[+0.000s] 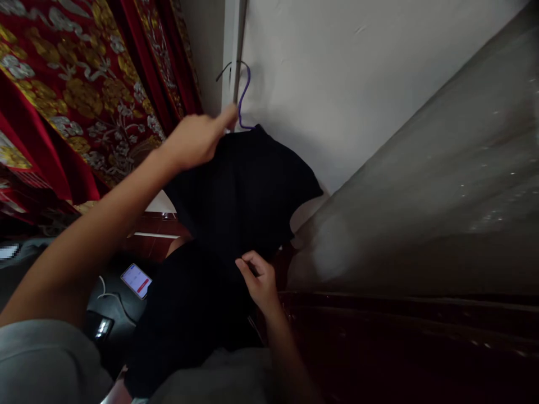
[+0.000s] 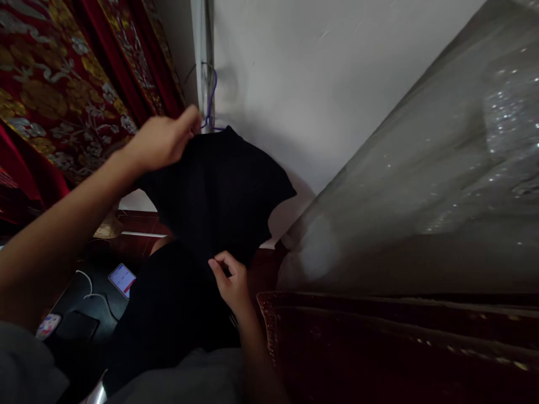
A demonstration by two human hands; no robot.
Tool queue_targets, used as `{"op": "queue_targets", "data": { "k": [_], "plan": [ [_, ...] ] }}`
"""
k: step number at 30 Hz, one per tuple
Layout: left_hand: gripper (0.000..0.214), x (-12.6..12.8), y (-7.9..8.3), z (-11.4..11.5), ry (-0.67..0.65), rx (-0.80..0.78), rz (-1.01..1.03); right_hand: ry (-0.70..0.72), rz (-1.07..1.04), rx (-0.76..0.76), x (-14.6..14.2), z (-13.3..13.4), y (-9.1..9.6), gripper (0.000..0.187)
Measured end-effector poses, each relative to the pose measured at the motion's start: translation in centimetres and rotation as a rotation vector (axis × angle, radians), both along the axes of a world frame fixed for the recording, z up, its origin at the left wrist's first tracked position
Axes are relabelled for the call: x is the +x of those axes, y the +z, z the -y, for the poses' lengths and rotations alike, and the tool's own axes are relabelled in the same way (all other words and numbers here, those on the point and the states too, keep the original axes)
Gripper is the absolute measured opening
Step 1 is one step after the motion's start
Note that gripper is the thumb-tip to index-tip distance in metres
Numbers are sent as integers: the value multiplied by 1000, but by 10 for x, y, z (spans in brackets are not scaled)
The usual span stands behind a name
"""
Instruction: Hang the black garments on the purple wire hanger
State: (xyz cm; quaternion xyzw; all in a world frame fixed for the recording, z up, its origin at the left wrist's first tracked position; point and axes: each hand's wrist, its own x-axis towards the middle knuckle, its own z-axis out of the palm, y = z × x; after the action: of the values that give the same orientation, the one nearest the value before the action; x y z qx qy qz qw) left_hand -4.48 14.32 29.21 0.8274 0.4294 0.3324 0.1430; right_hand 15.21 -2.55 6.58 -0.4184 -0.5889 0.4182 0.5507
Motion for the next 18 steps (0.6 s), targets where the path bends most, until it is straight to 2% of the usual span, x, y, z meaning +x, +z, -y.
{"op": "queue_targets", "data": {
  "k": [2, 5, 7, 9, 11, 13, 15, 18],
  "plan": [
    [20, -2, 8, -14, 73, 9, 214, 29, 26, -19, 4, 0, -6, 21],
    [20, 2, 3, 0, 64, -34, 368, 47, 58, -6, 11, -13, 5, 17],
    [20, 7, -3, 21, -17, -40, 304, 25, 45, 58, 13, -32, 31, 26],
    [20, 11, -9, 38, -58, 13, 243, -15, 46, 206, 11, -60, 68, 36],
    [16, 14, -16, 46, -21, 64, 305, -17, 52, 349, 6, -92, 108, 41],
    [13, 19, -26, 46, 51, 61, 467, 6, 57, 426, -3, -124, 141, 39],
    [15, 25, -38, 43, 110, 30, 645, 17, 94, 463, -12, -148, 162, 27],
    [22, 35, -51, 35, 126, -28, 819, 10, 217, 466, -21, -163, 168, 21]
  ]
}}
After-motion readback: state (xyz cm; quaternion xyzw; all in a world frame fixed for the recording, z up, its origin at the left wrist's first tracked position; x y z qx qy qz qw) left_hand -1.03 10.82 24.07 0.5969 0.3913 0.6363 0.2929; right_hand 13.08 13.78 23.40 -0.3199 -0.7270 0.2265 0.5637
